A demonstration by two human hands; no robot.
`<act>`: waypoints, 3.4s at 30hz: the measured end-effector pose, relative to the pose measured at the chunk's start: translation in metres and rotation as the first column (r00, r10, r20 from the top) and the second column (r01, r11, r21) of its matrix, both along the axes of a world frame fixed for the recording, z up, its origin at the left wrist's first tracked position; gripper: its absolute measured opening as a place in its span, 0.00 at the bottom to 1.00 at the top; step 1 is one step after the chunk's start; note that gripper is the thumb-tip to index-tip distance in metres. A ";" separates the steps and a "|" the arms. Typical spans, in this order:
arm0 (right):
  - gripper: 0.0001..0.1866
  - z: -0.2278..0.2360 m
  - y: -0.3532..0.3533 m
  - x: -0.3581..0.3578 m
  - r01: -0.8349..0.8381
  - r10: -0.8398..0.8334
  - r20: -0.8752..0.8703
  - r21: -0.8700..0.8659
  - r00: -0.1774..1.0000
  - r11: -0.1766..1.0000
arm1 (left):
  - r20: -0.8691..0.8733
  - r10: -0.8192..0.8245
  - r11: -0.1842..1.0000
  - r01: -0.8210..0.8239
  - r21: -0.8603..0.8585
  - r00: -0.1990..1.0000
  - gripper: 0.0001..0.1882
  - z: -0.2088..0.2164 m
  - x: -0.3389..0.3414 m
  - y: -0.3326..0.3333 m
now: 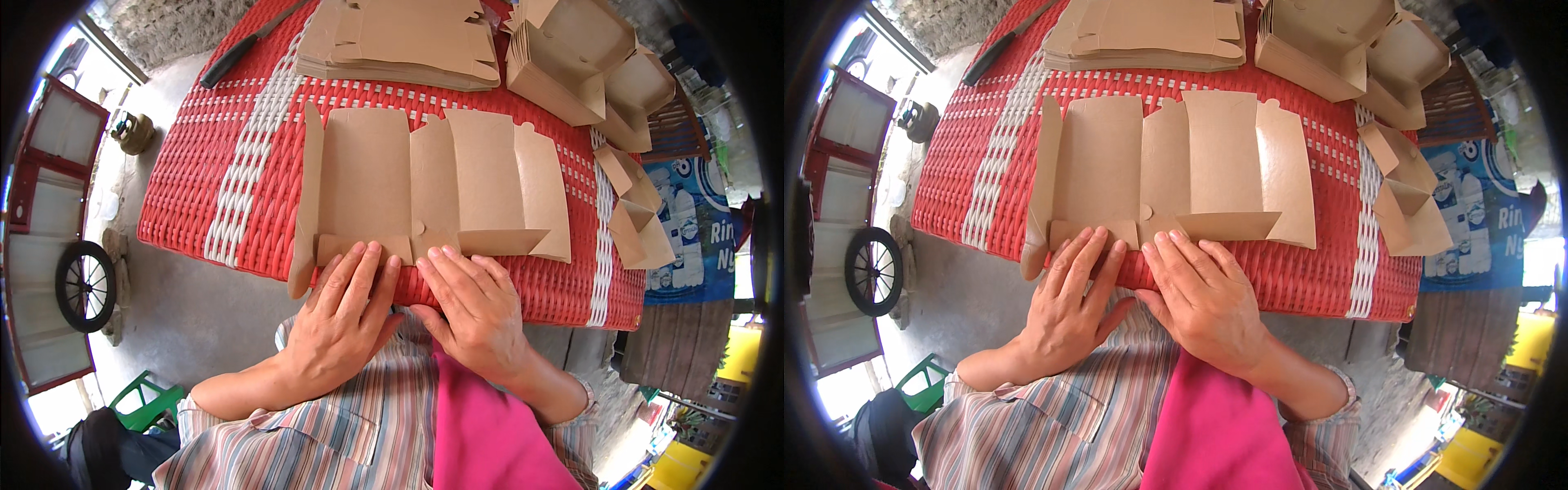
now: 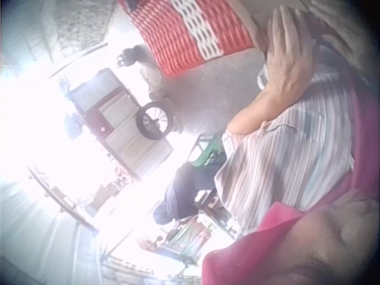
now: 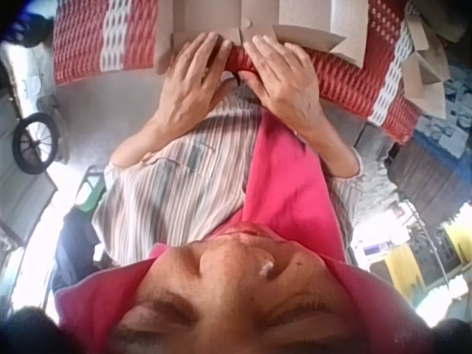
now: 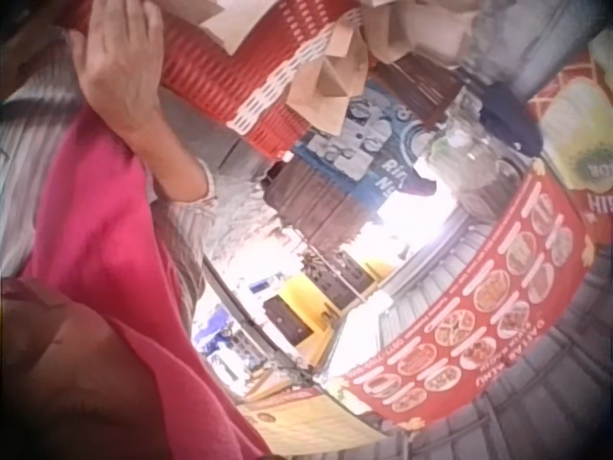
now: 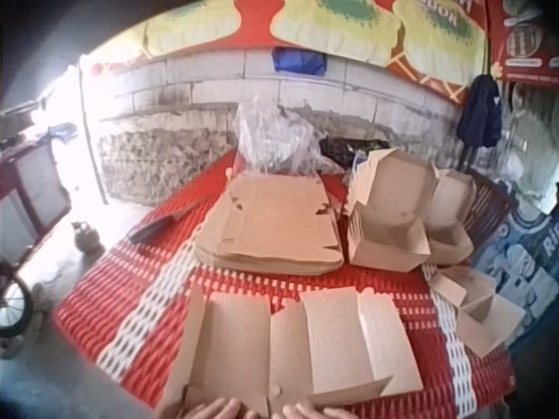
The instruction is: The person assembles small cardboard boxes by hand on a red woven table. They fold flat cardboard pieces along pre-scored lines, tuck flaps into slots, and secure the structure to form finished boxes. The person handles multiple units sequentially, placing completed boxes on the table.
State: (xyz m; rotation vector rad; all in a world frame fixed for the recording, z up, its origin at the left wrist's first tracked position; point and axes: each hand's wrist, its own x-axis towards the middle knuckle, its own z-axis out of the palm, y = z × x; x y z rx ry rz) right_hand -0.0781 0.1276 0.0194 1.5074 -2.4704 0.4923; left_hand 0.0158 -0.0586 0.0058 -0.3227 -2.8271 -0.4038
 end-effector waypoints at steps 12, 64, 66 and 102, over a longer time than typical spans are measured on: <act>0.24 -0.001 -0.020 -0.005 -0.012 0.008 -0.084 -0.046 0.996 0.999 | -0.151 0.003 0.950 0.045 0.308 0.989 0.24 -0.003 0.002 -0.004; 0.25 -0.013 -0.068 0.023 -0.104 0.103 -0.067 -0.005 0.992 0.995 | -0.092 0.315 0.949 -0.314 0.022 0.945 0.22 -0.009 0.021 -0.054; 0.26 -0.017 -0.068 0.023 -0.088 0.088 -0.094 0.004 0.992 0.996 | -0.082 0.320 0.947 -0.318 0.030 0.944 0.25 -0.011 0.023 -0.053; 0.19 0.027 0.012 0.044 -0.447 0.547 0.164 -0.410 0.821 0.795 | -0.400 0.227 0.886 -0.018 0.463 0.888 0.59 -0.010 0.039 -0.067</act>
